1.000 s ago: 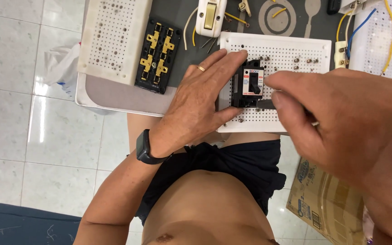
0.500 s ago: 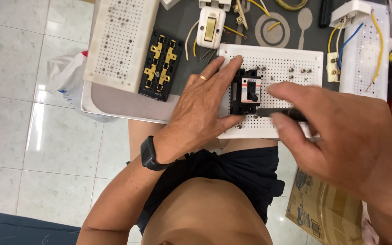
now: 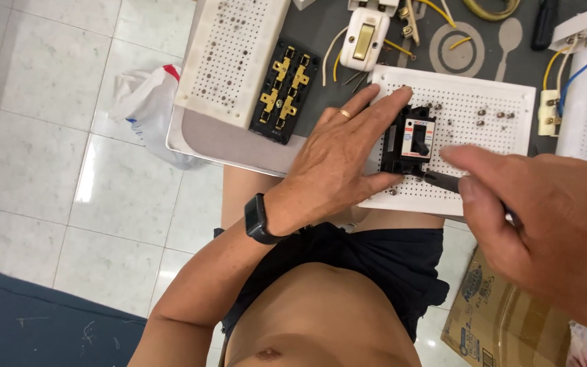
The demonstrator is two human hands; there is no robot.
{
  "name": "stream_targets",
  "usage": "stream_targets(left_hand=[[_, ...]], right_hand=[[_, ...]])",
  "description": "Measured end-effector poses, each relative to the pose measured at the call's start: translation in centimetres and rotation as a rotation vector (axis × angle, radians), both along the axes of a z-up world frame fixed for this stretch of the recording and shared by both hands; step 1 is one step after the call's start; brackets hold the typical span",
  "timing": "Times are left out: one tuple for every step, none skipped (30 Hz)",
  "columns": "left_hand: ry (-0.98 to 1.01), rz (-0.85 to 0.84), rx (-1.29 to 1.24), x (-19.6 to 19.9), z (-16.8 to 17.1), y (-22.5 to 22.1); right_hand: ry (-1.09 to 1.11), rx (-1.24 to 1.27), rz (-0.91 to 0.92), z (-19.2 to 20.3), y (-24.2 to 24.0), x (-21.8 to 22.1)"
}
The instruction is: Installing and securing electrical circuit breakers onto a mounting board using a screwdriver.
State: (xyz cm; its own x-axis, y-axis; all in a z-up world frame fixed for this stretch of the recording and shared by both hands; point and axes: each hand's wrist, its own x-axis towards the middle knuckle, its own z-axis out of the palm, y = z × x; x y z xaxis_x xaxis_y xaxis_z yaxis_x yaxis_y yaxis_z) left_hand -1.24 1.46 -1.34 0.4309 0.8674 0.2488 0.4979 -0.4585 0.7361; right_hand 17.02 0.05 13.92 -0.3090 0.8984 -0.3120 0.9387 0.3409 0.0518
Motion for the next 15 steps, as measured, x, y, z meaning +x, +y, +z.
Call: stream_targets(left_hand=[[-0.004,-0.002,0.016,0.0,0.0,0.0],[-0.001,-0.003,0.014,0.0,0.0,-0.1],[0.002,0.003,0.018,0.0,0.0,-0.1],[0.005,0.009,0.022,0.1,0.0,-0.1],[0.004,0.008,0.023,0.0,-0.1,-0.1],[0.001,0.008,0.034,0.0,-0.1,-0.2],[-0.001,0.007,0.044,0.0,-0.2,-0.3],[-0.003,0.005,0.043,0.0,-0.2,-0.3],[-0.002,0.005,0.041,0.0,-0.1,-0.2],[-0.001,0.004,0.04,0.0,-0.1,-0.2],[0.001,0.003,0.039,0.0,-0.2,-0.2],[0.003,0.003,0.045,0.1,-0.4,-0.2],[0.004,0.003,0.051,0.1,-0.5,-0.2],[0.006,0.002,0.051,0.1,-0.4,-0.2],[0.004,0.001,0.04,0.1,-0.3,-0.2]], right_hand=[[-0.089,-0.11,-0.078,0.3,0.2,-0.5],[-0.086,-0.113,-0.078,-0.1,-0.1,0.2],[0.143,0.002,0.134,-0.5,-0.3,1.0],[0.378,0.134,0.332,-0.9,-0.5,1.8],[0.376,0.134,0.331,-0.9,-0.5,1.6],[0.283,0.136,0.231,-1.0,-0.6,1.4],[0.191,0.138,0.13,-1.0,-0.7,1.2],[0.19,0.136,0.127,-1.3,-1.0,1.6],[0.181,0.184,0.107,-1.7,-1.3,1.9],[0.171,0.231,0.087,-2.0,-1.6,2.3],[0.173,0.231,0.085,-1.6,-1.2,2.1],[0.232,0.163,0.18,-1.3,-0.9,1.9],[0.291,0.094,0.275,-0.9,-0.6,1.7],[0.293,0.094,0.274,-0.7,-0.4,1.6],[0.297,0.072,0.236,-0.4,-0.1,1.4]])
